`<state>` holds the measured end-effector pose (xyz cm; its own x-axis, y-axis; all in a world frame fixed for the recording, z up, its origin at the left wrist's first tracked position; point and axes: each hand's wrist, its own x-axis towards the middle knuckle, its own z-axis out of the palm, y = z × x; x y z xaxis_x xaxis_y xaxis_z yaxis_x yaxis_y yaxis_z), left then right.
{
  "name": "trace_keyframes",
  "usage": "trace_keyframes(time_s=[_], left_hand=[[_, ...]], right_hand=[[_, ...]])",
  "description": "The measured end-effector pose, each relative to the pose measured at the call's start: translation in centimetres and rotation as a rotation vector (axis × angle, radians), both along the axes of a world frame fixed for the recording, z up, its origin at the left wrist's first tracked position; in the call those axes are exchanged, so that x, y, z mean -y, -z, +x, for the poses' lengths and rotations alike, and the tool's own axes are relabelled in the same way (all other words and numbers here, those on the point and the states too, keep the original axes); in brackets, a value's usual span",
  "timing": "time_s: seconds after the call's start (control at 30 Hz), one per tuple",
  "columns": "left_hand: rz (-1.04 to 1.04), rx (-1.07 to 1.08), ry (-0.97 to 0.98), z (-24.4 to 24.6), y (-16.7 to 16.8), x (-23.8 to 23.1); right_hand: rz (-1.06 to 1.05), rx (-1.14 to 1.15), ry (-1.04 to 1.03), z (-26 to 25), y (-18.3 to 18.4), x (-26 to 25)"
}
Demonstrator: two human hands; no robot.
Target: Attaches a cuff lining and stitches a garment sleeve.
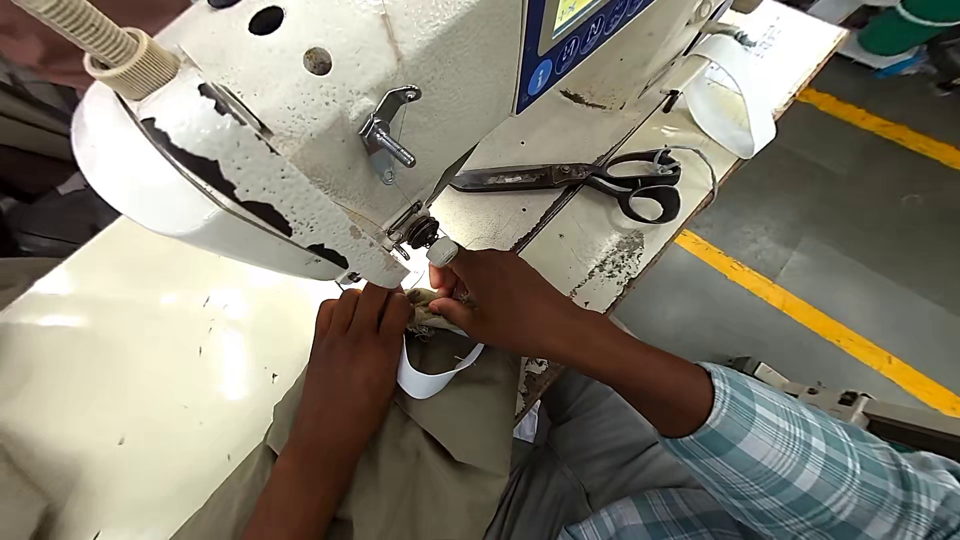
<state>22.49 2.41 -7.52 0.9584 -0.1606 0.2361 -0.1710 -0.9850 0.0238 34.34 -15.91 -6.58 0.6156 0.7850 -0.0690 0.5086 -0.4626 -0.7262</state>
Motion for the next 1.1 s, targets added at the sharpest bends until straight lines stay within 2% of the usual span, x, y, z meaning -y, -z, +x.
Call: trace_keyframes(time_s=[0.13, 0.37, 0.63, 0.87, 1.1], left_hand=[[-0.01, -0.009, -0.004, 0.0, 0.1, -0.1], [0.0, -0.003, 0.002, 0.0, 0.0, -0.1], [0.036, 0.061, 0.057, 0.1, 0.1, -0.5], [-0.048, 0.049, 0.046, 0.2, 0.5, -1.3], [-0.153, 0.088, 0.027, 1.4, 1.6, -3.5]], right_hand=[[0.022, 0.009, 0.063, -0.3, 0.4, 0.1], [-0.043, 0.219, 0.086, -0.8, 0.4, 0.1], [-0.029, 0.142, 0.07, 0.1, 0.7, 0.3], [0.027, 0.195, 0.1, 0.3, 1.1, -0.1], [0.079, 0.233, 0.167, 0.6, -0.7, -1.6]])
